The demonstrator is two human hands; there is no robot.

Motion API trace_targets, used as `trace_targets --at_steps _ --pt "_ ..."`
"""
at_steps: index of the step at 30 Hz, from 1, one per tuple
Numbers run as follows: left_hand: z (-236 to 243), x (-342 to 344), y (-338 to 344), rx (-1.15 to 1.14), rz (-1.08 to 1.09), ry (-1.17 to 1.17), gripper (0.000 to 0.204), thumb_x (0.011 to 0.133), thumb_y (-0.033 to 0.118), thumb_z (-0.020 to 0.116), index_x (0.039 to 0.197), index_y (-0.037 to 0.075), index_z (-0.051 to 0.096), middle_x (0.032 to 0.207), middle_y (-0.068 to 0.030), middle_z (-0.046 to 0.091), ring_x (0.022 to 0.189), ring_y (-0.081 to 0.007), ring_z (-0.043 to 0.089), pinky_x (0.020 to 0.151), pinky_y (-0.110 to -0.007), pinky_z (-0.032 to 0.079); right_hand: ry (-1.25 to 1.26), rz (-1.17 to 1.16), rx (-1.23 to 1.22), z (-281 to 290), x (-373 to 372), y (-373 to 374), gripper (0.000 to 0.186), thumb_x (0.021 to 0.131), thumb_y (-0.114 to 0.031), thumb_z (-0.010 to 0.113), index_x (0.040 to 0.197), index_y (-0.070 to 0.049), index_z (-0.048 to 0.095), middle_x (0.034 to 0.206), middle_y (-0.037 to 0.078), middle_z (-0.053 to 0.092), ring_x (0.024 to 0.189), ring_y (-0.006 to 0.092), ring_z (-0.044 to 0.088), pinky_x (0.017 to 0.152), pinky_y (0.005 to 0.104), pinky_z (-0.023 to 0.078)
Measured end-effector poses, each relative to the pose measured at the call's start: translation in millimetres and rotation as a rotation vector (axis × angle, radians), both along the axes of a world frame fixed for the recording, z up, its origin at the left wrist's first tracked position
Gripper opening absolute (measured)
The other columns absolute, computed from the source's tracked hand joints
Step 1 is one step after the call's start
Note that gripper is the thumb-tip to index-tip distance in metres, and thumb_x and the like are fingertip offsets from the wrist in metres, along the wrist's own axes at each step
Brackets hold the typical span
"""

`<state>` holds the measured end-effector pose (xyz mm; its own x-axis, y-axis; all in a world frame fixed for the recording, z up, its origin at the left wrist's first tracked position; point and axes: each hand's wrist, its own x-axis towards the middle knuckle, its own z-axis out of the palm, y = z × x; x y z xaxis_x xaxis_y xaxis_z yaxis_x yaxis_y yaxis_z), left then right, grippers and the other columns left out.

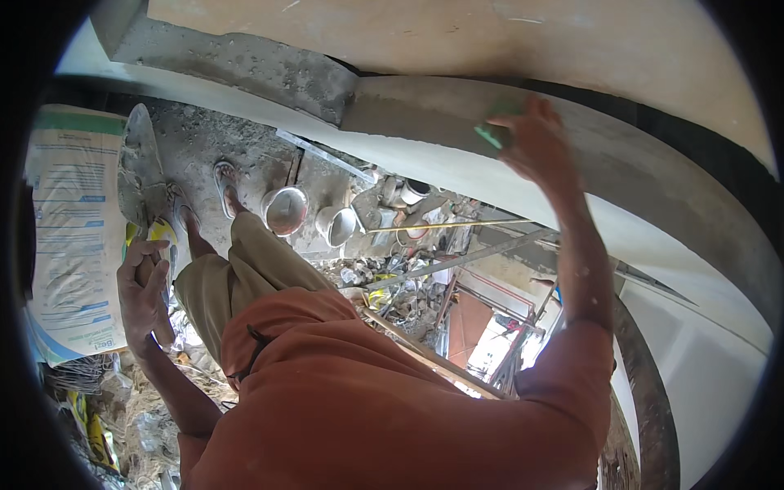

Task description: The person smooths the plastered wall surfaces and edges by rubbing them with a foam sponge block while holding a trowel.

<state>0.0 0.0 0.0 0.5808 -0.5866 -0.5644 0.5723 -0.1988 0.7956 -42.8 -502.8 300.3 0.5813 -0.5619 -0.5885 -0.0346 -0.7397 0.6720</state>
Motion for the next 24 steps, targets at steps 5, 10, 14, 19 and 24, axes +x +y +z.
trace_targets --at_steps 5,10,14,19,24 --pt "0 7 -9 -0.015 0.019 -0.130 0.022 0.087 -0.002 0.070 0.109 0.000 0.069 0.093 -0.0017 0.051 0.077 -0.0108 0.043 0.078 -0.027 0.039 -0.116 0.194 0.083 -27 -13 -19 0.057 0.071 -0.017 0.083 0.126 -0.026 0.074 0.124 0.023 0.053 0.120 0.0428 0.053 0.106 0.0551 0.044" --pt "16 7 -10 0.002 -0.017 -0.253 0.022 0.087 -0.002 0.070 0.108 0.000 0.069 0.092 -0.0015 0.051 0.075 -0.0111 0.044 0.079 -0.027 0.039 -0.028 0.153 0.233 -206 -2 -50 0.056 0.072 -0.024 0.084 0.126 -0.030 0.074 0.136 0.027 0.051 0.134 0.0468 0.047 0.114 0.0554 0.040" --pt "17 5 -8 -0.011 0.019 -0.244 0.024 0.086 -0.003 0.071 0.109 0.001 0.070 0.087 0.0000 0.048 0.070 -0.0104 0.042 0.073 -0.026 0.040 0.004 0.117 0.291 -257 3 -45 0.056 0.071 -0.026 0.085 0.125 -0.032 0.074 0.147 0.026 0.047 0.141 0.0475 0.042 0.117 0.0529 0.038" --pt "17 3 2 0.056 0.051 -0.207 0.025 0.085 -0.004 0.071 0.110 0.001 0.071 0.087 -0.0001 0.047 0.072 -0.0097 0.042 0.072 -0.025 0.039 0.073 0.033 0.183 -138 12 -26 0.061 0.068 -0.025 0.089 0.127 -0.032 0.072 0.136 0.020 0.051 0.131 0.0419 0.050 0.113 0.0526 0.042" --pt "0 3 1 -0.002 0.015 -0.255 0.023 0.086 0.001 0.073 0.109 0.001 0.071 0.086 -0.0019 0.047 0.075 -0.0105 0.043 0.072 -0.027 0.039 -0.194 0.253 0.071 -37 7 -8 0.059 0.068 -0.016 0.086 0.125 -0.029 0.074 0.124 0.018 0.056 0.120 0.0387 0.054 0.104 0.0515 0.046"
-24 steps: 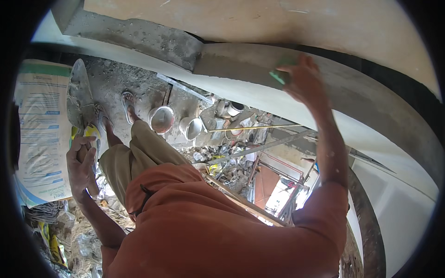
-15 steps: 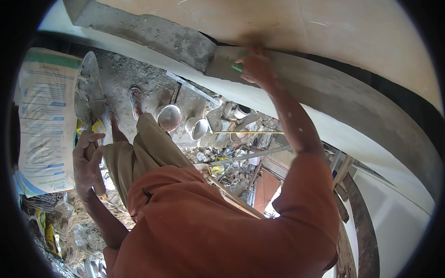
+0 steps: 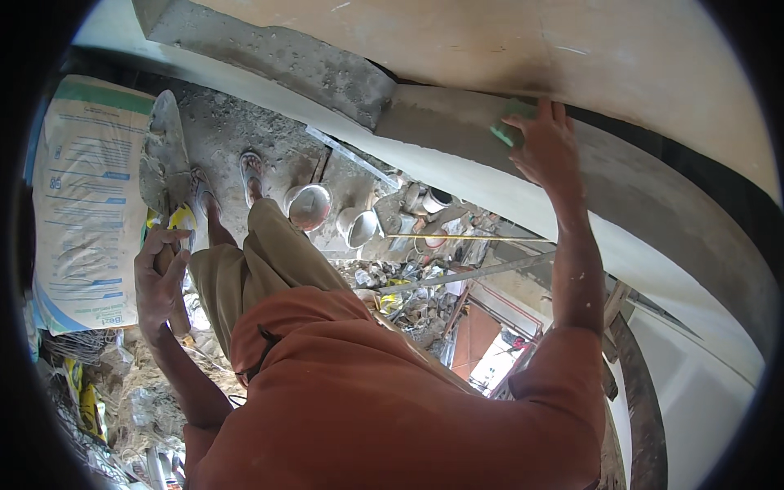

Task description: The person smooths the plastered wall surfaces and edges by rubbing them with a foam sponge block while holding a trowel.

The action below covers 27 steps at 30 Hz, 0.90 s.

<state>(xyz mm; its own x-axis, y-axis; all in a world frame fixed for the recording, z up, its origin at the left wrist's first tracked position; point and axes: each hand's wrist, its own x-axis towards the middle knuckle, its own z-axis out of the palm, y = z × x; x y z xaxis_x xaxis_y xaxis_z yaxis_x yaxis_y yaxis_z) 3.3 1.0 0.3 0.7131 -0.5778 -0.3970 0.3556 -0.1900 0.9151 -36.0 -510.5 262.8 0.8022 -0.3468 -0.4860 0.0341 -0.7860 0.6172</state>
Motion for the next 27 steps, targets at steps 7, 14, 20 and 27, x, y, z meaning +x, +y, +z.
trace_targets --at_steps 7,14,20,27 --pt "6 -2 -7 0.016 0.023 0.016 0.022 0.087 0.002 0.072 0.108 0.001 0.071 0.086 -0.0019 0.046 0.073 -0.0109 0.043 0.071 -0.026 0.037 0.187 -0.049 0.278 -180 -4 -2 0.054 0.072 -0.024 0.083 0.125 -0.030 0.075 0.128 0.018 0.052 0.124 0.0379 0.052 0.109 0.0497 0.043" --pt "7 -11 0 0.081 0.037 0.145 0.023 0.087 -0.002 0.070 0.110 -0.001 0.069 0.088 -0.0004 0.046 0.075 -0.0093 0.042 0.068 -0.025 0.037 0.236 -0.025 0.308 -244 -21 -17 0.054 0.071 -0.021 0.078 0.125 -0.031 0.075 0.126 0.016 0.054 0.123 0.0361 0.052 0.106 0.0474 0.046" --pt "-2 -9 -3 0.030 0.012 0.291 0.024 0.088 -0.003 0.068 0.111 0.000 0.069 0.092 0.0000 0.047 0.076 -0.0088 0.041 0.069 -0.024 0.037 0.278 -0.109 0.225 -136 -21 0 0.054 0.074 -0.016 0.075 0.126 -0.029 0.074 0.132 0.019 0.055 0.131 0.0386 0.049 0.110 0.0508 0.044" --pt "-3 0 -36 0.036 -0.104 0.133 0.023 0.088 0.002 0.070 0.111 0.002 0.069 0.092 -0.0026 0.051 0.082 -0.0122 0.048 0.088 -0.029 0.042 0.180 -0.206 0.053 151 -26 47 0.056 0.070 -0.001 0.075 0.121 -0.022 0.076 0.116 0.016 0.054 0.119 0.0366 0.054 0.110 0.0487 0.044"
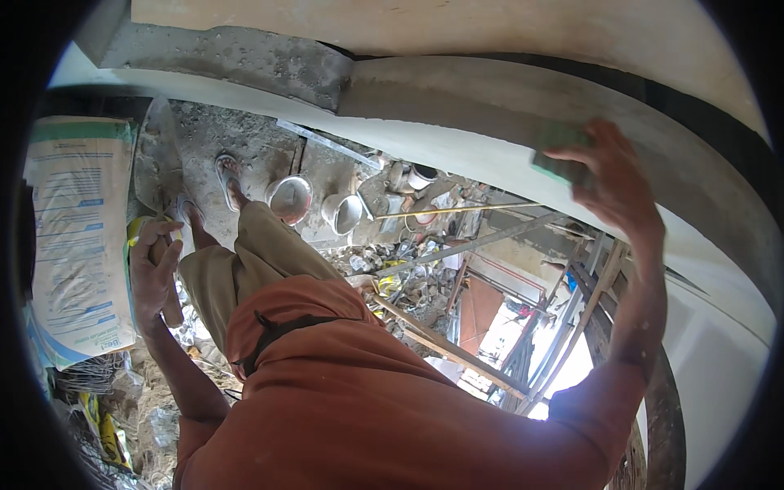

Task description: The person smooths the plastered wall surfaces and edges by rubbing them with a foam sponge block while holding a trowel.

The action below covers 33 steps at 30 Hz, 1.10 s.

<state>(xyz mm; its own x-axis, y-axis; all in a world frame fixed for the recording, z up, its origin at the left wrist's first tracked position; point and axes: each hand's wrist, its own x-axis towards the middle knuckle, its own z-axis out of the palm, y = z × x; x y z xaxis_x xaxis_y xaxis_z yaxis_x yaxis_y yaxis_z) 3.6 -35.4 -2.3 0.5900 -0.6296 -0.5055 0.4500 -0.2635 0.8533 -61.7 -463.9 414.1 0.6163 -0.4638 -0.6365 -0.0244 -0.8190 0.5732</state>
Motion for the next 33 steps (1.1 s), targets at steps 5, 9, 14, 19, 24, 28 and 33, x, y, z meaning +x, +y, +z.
trace_targets --at_steps 5,9,14,19,24,28,33 --pt "4 12 -13 -0.055 -0.104 -0.223 0.022 0.088 0.006 0.072 0.110 0.003 0.069 0.106 -0.0098 0.069 0.102 -0.0218 0.062 0.120 -0.042 0.030 -0.213 0.059 0.031 16 1 11 0.059 0.068 0.001 0.074 0.123 -0.020 0.075 0.114 0.015 0.053 0.111 0.0368 0.055 0.103 0.0486 0.045" --pt "2 6 5 0.030 -0.040 -0.082 0.022 0.088 0.007 0.072 0.109 0.004 0.070 0.101 -0.0090 0.069 0.101 -0.0224 0.062 0.125 -0.045 0.023 -0.268 0.162 0.316 -132 15 -9 0.054 0.072 -0.007 0.077 0.124 -0.021 0.074 0.115 0.018 0.055 0.114 0.0368 0.055 0.103 0.0502 0.044" --pt "12 9 20 0.068 0.012 -0.123 0.021 0.089 0.007 0.073 0.109 0.002 0.070 0.092 -0.0071 0.063 0.094 -0.0187 0.059 0.116 -0.040 0.034 -0.150 0.141 0.339 -314 19 -39 0.050 0.077 -0.018 0.076 0.126 -0.028 0.074 0.123 0.015 0.055 0.125 0.0352 0.052 0.106 0.0501 0.043" --pt "10 -9 41 0.110 0.140 0.042 0.022 0.087 0.004 0.072 0.109 0.001 0.070 0.089 -0.0037 0.049 0.080 -0.0134 0.046 0.079 -0.028 0.040 0.051 0.122 0.289 -384 20 -50 0.051 0.075 -0.018 0.075 0.124 -0.033 0.075 0.127 0.014 0.055 0.128 0.0320 0.050 0.105 0.0452 0.043" --pt "2 -17 44 0.125 0.120 0.030 0.024 0.086 -0.001 0.070 0.109 -0.001 0.070 0.092 -0.0033 0.048 0.081 -0.0122 0.045 0.075 -0.027 0.039 0.068 0.161 0.247 -408 5 -55 0.051 0.074 -0.018 0.074 0.122 -0.033 0.076 0.127 0.015 0.055 0.126 0.0337 0.051 0.105 0.0463 0.044" --pt "5 -17 36 0.091 0.124 0.017 0.023 0.086 -0.003 0.068 0.109 -0.001 0.069 0.092 -0.0018 0.047 0.080 -0.0106 0.043 0.073 -0.025 0.038 -0.007 0.214 0.271 -413 -5 -56 0.049 0.072 -0.017 0.073 0.119 -0.032 0.078 0.122 0.016 0.057 0.122 0.0357 0.052 0.103 0.0465 0.046" --pt "-3 -6 28 0.004 0.096 0.051 0.024 0.088 -0.005 0.067 0.112 -0.001 0.068 0.092 0.0007 0.046 0.077 -0.0080 0.040 0.068 -0.022 0.037 0.076 0.127 0.224 -354 1 -54 0.048 0.074 -0.015 0.071 0.119 -0.029 0.078 0.123 0.017 0.057 0.121 0.0368 0.053 0.105 0.0460 0.046"
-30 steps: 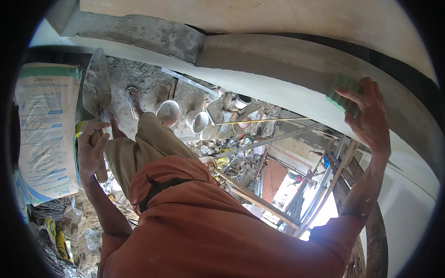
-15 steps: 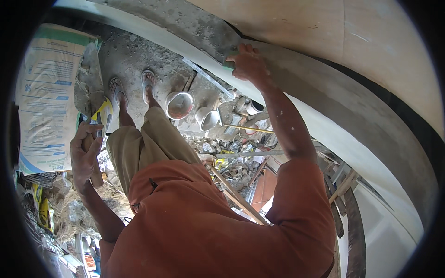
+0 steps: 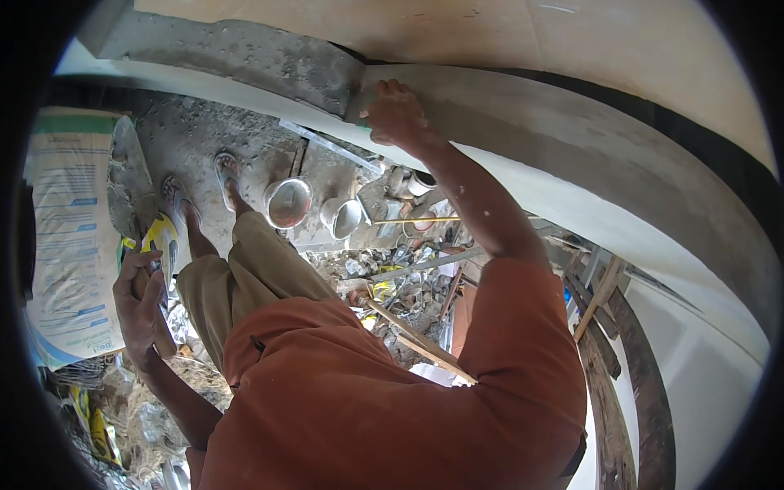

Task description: The person smooths the plastered wall surfaces and edges by rubbing them with a foam sponge block while holding a trowel.

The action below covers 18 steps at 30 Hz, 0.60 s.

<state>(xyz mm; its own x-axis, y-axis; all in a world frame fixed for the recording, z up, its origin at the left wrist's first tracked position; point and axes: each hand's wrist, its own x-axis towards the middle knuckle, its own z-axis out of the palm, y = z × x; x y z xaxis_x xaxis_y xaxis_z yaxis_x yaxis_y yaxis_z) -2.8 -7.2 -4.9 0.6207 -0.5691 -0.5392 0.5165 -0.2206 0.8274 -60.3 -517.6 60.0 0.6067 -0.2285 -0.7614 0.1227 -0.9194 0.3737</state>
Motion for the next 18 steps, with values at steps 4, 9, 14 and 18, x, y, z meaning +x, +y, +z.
trace_targets --at_steps 4,9,14,18 --pt "-1 8 -14 -0.023 -0.047 -0.043 0.025 0.088 -0.003 0.067 0.113 0.000 0.068 0.089 0.0014 0.046 0.074 -0.0075 0.042 0.065 -0.023 0.038 -0.098 -0.018 -0.138 133 -8 17 0.048 0.078 -0.016 0.072 0.124 -0.027 0.075 0.124 0.019 0.056 0.126 0.0384 0.052 0.109 0.0499 0.044" --pt "4 11 -25 -0.019 -0.099 -0.084 0.025 0.088 -0.003 0.068 0.113 0.001 0.068 0.086 0.0014 0.046 0.074 -0.0079 0.043 0.064 -0.023 0.037 -0.086 -0.113 -0.266 330 0 48 0.055 0.071 -0.003 0.076 0.122 -0.024 0.076 0.116 0.014 0.056 0.120 0.0331 0.055 0.109 0.0463 0.045" --pt "6 18 -26 -0.023 -0.115 -0.080 0.022 0.087 0.001 0.071 0.110 0.004 0.070 0.093 -0.0051 0.058 0.083 -0.0158 0.054 0.112 -0.036 0.035 -0.247 -0.056 -0.358 420 -4 81 0.062 0.064 0.005 0.071 0.121 -0.018 0.075 0.111 0.013 0.054 0.111 0.0328 0.055 0.104 0.0458 0.047" --pt "13 19 -21 0.041 -0.128 -0.118 0.022 0.087 0.006 0.073 0.110 0.005 0.070 0.101 -0.0086 0.065 0.094 -0.0205 0.060 0.121 -0.042 0.026 -0.414 0.008 -0.024 319 12 70 0.061 0.064 0.001 0.074 0.121 -0.018 0.075 0.106 0.015 0.054 0.104 0.0343 0.055 0.096 0.0461 0.045"
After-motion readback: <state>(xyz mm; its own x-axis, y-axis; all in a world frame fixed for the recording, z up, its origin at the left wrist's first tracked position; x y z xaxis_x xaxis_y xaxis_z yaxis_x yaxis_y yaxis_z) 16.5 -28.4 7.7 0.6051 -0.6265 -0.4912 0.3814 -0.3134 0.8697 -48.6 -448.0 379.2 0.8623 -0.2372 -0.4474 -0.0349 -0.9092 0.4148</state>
